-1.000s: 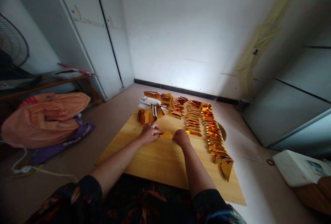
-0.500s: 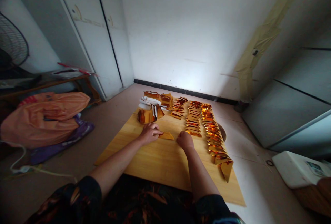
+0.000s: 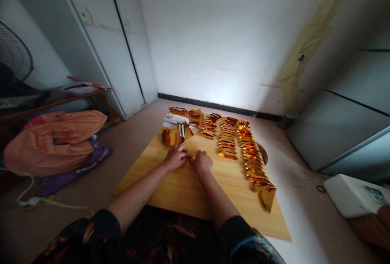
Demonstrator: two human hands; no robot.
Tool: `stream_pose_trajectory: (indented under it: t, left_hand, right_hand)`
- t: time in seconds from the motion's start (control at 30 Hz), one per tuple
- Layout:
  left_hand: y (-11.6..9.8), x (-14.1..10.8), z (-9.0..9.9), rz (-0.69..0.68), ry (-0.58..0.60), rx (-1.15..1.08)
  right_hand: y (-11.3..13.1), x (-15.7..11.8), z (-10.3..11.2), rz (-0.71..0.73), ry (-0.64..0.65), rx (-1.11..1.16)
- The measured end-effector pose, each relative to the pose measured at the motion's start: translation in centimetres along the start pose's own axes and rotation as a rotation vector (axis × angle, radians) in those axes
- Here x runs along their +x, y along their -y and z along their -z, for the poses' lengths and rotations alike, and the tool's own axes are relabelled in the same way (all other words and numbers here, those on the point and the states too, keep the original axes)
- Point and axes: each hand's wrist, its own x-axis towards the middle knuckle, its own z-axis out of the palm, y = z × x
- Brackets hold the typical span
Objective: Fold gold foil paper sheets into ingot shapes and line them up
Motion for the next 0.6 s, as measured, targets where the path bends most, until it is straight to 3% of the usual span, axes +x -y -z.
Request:
stream_pose_trajectory:
  t: [0.2, 0.37, 0.5, 0.6]
  left_hand:
    - [-0.4, 0.0, 0.3, 0.015, 0.002, -0.009]
    - [-0.6, -0.1, 0.7, -0.024, 0.015, -0.028]
    - [-0.6, -0.2, 0.9, -0.061, 0.018, -0.04]
    - [-0.7, -0.2, 0.8, -0.095, 0.003, -0.034]
  right_hand:
    - [-2.2, 0.7, 0.4, -0.02, 0.03, 0.074]
    - [-5.1, 1.2, 0.0, 0.014, -0.039, 0.164]
    - [-6.7, 0.8, -0.7, 0.183, -0.177, 0.262]
    - [-6.7, 0.1, -0.8, 0.316, -0.157, 0.268]
